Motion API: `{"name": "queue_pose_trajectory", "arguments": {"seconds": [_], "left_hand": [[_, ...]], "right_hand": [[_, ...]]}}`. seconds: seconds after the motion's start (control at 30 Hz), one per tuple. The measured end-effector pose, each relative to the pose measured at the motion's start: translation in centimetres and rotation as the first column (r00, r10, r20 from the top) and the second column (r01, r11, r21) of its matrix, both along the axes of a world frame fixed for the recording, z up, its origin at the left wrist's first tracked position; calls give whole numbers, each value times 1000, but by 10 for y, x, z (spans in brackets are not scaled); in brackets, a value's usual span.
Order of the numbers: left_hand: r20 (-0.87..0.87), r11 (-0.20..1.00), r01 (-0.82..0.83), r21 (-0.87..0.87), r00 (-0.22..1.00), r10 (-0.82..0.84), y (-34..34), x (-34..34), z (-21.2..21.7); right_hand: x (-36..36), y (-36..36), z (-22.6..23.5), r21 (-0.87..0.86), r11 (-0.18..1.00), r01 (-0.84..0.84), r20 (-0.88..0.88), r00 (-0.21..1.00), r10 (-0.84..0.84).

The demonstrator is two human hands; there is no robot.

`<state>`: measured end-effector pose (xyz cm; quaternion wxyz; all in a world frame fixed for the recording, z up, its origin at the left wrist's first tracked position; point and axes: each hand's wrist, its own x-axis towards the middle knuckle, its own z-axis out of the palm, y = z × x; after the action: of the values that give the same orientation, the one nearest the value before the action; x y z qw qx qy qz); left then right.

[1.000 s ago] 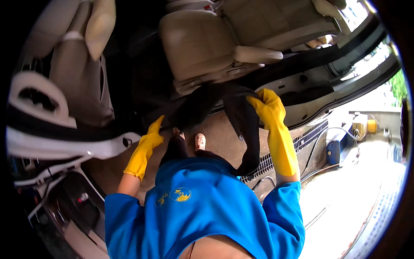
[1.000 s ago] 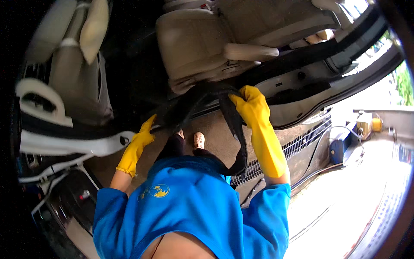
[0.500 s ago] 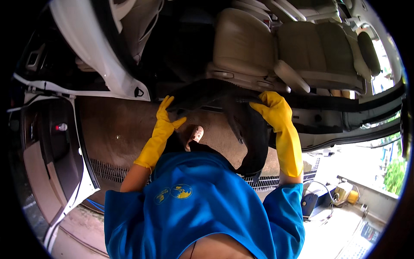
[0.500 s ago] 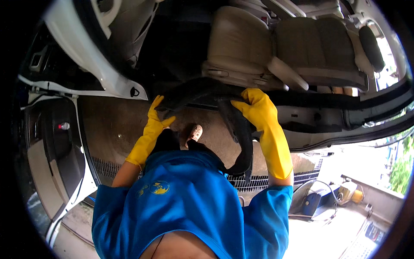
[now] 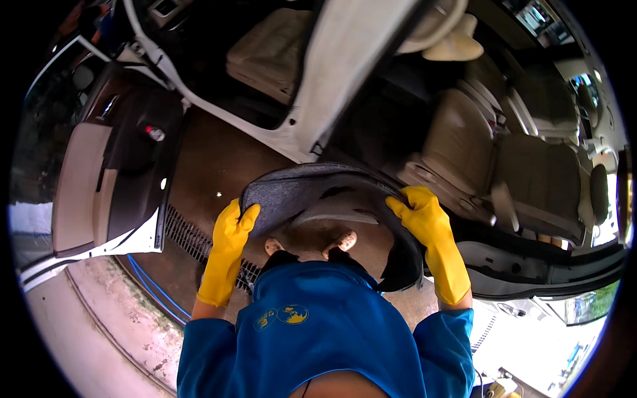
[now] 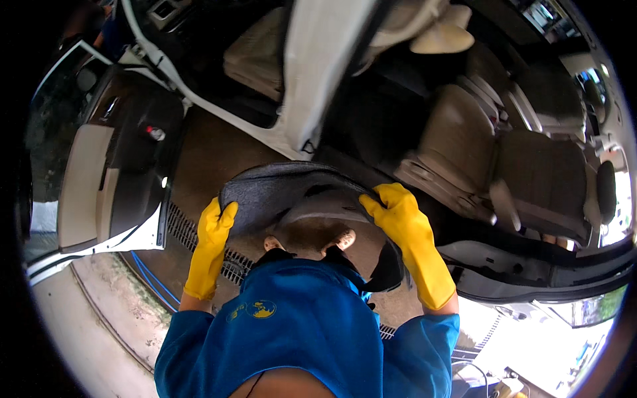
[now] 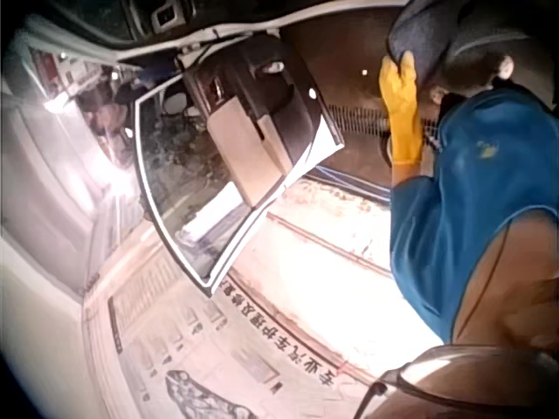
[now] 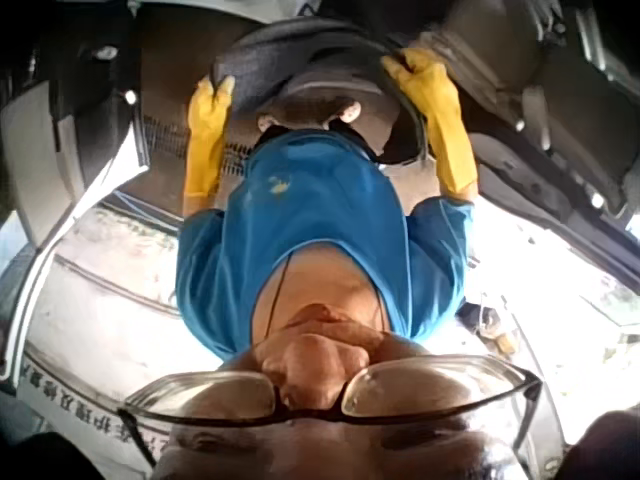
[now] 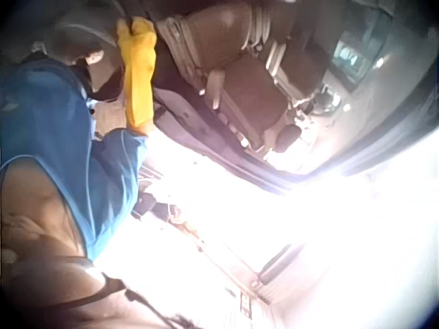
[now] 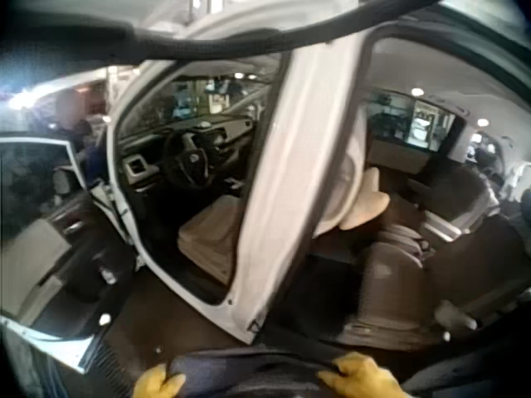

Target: The person retrieves two car floor mats from a washing machine, carries them to a white car, and installs them in the front and rear footwells. The person adjusts the mats to fit the contours of the floor.

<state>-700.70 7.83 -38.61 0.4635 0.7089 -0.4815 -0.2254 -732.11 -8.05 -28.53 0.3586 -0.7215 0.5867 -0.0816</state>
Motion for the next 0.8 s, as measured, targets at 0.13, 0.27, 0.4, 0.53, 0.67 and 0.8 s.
{"name": "queue_pose_trajectory", "arguments": {"seconds": [0.13, 0.27, 0.4, 0.53, 0.67, 0.8], "left_hand": [[128, 977, -211, -21, 969, 212, 67, 75, 8], [200, 943, -329, -42, 922, 330, 117, 135, 24], [320, 882, -471, -14, 834, 450, 143, 198, 27], [322, 845, -521, -121, 784, 530, 126, 238, 54], [373, 794, -604, 75, 755, 539, 104, 281, 61], [368, 822, -569, 8, 766, 527, 57, 322, 61]], "right_hand": [[98, 12, -52, -453, 874, -175, 90, 966, 240], [204, 11, -89, -507, 813, -287, 82, 923, 377], [314, 7, -111, -564, 755, -333, 113, 875, 470], [411, -6, -123, -739, 615, -274, 98, 860, 501], [496, -43, -120, -583, 641, -499, -176, 848, 500], [572, -96, -162, -735, 189, -651, -485, 700, 525]]}}
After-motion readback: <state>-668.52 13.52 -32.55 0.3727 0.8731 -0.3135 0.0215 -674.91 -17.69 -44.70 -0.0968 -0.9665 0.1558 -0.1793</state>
